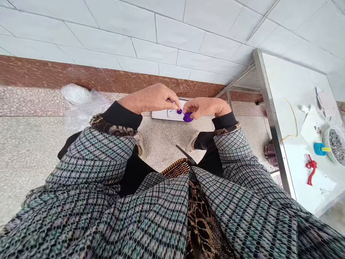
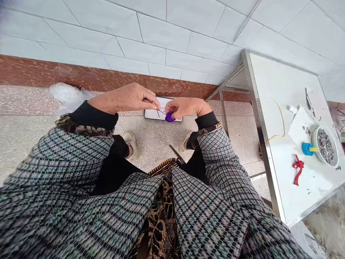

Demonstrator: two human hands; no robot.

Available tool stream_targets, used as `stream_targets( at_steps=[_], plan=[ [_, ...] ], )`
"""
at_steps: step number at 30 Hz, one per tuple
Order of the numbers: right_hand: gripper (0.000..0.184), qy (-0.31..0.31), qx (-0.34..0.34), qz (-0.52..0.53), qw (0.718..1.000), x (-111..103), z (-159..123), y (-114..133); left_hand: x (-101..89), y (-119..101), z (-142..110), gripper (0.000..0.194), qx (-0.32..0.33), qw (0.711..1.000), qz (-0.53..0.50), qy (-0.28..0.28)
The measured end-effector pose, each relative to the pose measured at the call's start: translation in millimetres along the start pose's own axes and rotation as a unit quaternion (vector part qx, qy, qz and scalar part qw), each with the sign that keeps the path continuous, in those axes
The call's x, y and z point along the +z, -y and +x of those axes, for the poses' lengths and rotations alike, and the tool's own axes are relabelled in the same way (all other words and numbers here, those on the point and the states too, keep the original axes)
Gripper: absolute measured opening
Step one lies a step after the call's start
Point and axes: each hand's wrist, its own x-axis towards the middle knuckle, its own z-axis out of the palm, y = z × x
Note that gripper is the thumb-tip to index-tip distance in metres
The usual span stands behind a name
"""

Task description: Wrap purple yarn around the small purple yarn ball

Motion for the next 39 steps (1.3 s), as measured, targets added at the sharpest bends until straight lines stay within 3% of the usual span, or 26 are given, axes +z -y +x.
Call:
stream_targets(
  at_steps=[3, 6, 8, 10, 12, 14, 16, 18, 20, 21, 23, 26, 28, 30, 32, 34, 35, 37, 39],
  plan=[
    [0.017, 0.03, -0.032, 0.038, 0.998, 0, -1, -3, 1.7, 9, 3, 0.033, 0.008, 1.0, 0.018, -0.003],
    [0.028, 0.023, -0.122, 0.141, 0.982, -1, -7, -4, 4.4, 15, 5, 0.03, 0.009, 1.0, -0.025, -0.014],
    [0.039, -0.045, -0.203, 0.235, 0.95, -3, -10, -4, 7.3, 15, 6, 0.029, 0.012, 0.995, -0.092, -0.039],
    [0.046, -0.162, -0.265, 0.318, 0.896, -7, -7, -5, 11.6, 12, 7, 0.026, 0.018, 0.984, -0.161, -0.078],
    [0.048, -0.273, -0.276, 0.354, 0.851, -9, 2, -8, 16.4, 7, 10, 0.024, 0.019, 0.976, -0.196, -0.098],
    [0.047, -0.353, -0.244, 0.34, 0.837, -8, 15, -11, 20.1, 3, 12, 0.024, 0.02, 0.978, -0.191, -0.082],
    [0.043, -0.385, -0.196, 0.283, 0.856, -4, 26, -12, 20.7, 0, 13, 0.023, 0.024, 0.986, -0.157, -0.053],
    [0.037, -0.342, -0.144, 0.197, 0.907, 2, 30, -9, 17.2, 0, 11, 0.021, 0.021, 0.992, -0.113, -0.053],
    [0.034, -0.236, -0.104, 0.136, 0.957, 6, 24, -3, 10.6, 3, 8, 0.02, 0.003, 0.992, -0.083, -0.09],
    [0.034, -0.185, -0.101, 0.136, 0.968, 7, 19, 0, 7.1, 6, 6, 0.02, -0.014, 0.991, -0.077, -0.112],
    [0.039, -0.158, -0.143, 0.201, 0.956, 4, 8, 3, 2.0, 10, 3, 0.019, -0.061, 0.983, -0.079, -0.155],
    [0.047, -0.299, -0.214, 0.308, 0.878, -4, 6, 1, 2.5, 11, 3, 0.019, -0.083, 0.979, -0.08, -0.168],
    [0.048, -0.389, -0.204, 0.323, 0.838, -7, 14, -5, 6.2, 8, 4, 0.02, -0.044, 0.988, -0.08, -0.121],
    [0.044, -0.404, -0.157, 0.295, 0.852, -4, 25, -9, 8.3, 4, 4, 0.022, 0.002, 0.994, -0.088, -0.059],
    [0.04, -0.329, -0.115, 0.235, 0.907, 2, 30, -9, 6.3, 3, 2, 0.023, 0.019, 0.994, -0.103, -0.041],
    [0.043, -0.213, -0.118, 0.183, 0.952, 8, 26, -4, 1.5, 4, -1, 0.021, 0.002, 0.988, -0.128, -0.087],
    [0.047, -0.169, -0.145, 0.181, 0.958, 10, 21, 0, -1.0, 6, -3, 0.019, -0.011, 0.983, -0.145, -0.116],
    [0.053, -0.171, -0.227, 0.234, 0.93, 8, 11, 6, -3.5, 8, -4, 0.017, -0.024, 0.969, -0.19, -0.153],
    [0.056, -0.27, -0.294, 0.308, 0.863, 2, 7, 8, -2.0, 7, -4, 0.018, -0.016, 0.963, -0.224, -0.146]
  ],
)
